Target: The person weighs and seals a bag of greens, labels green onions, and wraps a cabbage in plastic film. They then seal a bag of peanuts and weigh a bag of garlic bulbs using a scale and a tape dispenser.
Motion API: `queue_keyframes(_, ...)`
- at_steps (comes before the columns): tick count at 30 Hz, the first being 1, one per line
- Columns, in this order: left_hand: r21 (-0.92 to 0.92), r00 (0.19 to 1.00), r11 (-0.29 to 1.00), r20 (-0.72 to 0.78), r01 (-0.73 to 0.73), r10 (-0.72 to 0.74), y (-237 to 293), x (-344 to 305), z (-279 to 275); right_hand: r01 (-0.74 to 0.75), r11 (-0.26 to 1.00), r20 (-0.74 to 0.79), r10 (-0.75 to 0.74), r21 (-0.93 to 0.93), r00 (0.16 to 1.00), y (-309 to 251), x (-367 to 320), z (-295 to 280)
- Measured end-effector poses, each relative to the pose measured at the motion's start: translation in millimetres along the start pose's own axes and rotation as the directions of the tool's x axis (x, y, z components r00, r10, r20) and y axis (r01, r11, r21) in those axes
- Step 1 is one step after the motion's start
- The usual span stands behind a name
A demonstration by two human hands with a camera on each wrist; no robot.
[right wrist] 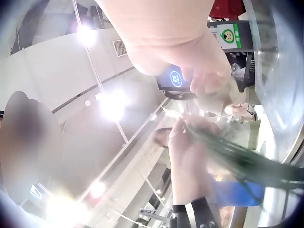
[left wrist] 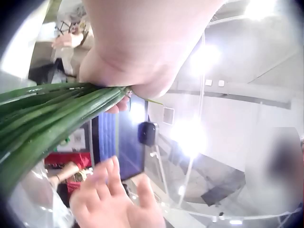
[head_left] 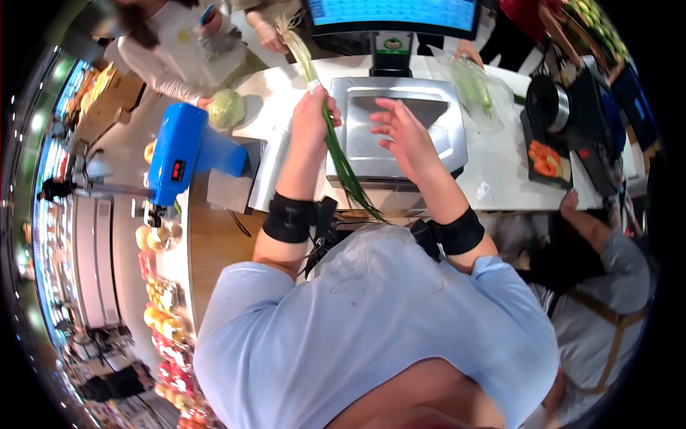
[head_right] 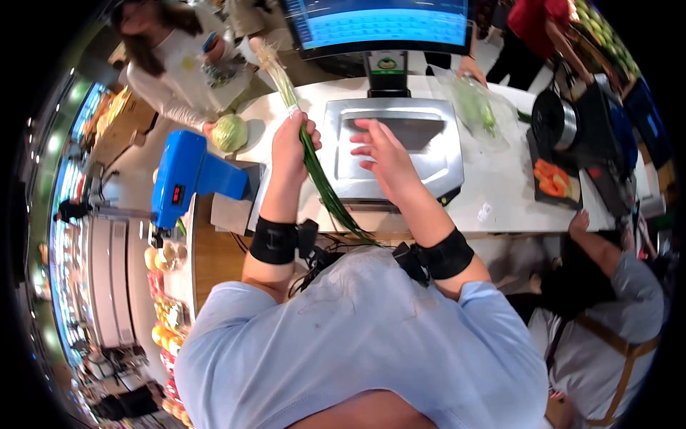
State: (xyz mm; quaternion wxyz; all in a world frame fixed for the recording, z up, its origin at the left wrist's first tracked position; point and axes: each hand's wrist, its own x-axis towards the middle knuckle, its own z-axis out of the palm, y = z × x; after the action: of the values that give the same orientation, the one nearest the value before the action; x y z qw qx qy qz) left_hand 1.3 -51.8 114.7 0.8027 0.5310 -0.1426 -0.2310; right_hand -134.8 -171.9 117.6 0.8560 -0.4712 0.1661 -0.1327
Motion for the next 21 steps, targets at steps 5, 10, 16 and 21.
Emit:
queue_keyframes(5, 0.176, 0.988, 0.979, -0.129, 0.106, -0.084, -2.3, 79.7, -71.2, -0.074, 0.989, 0.062, 0.083, -0.131, 0.995, 29.3, 1.9, -21.3)
queue_keyframes(10, 0.325, 0.979, 0.933, -0.175, 0.157, -0.104, -6.3, 148.4, -119.5, -0.096, 0.989, 0.032, 0.101, -0.112, 0.994, 37.3, 1.5, -30.3)
queue_keyframes(16, 0.231, 0.945, 0.937, -0.259, 0.262, -0.200, 0.8, 183.5, -141.8, -0.086, 0.991, -0.063, 0.080, -0.106, 0.995, 40.1, -2.1, -36.6)
queue_keyframes(21, 0.041, 0.953, 0.971, -0.209, 0.234, -0.221, -1.5, 191.3, -147.1, -0.083, 0.992, -0.088, 0.075, -0.093, 0.993, 43.4, -4.2, -38.0)
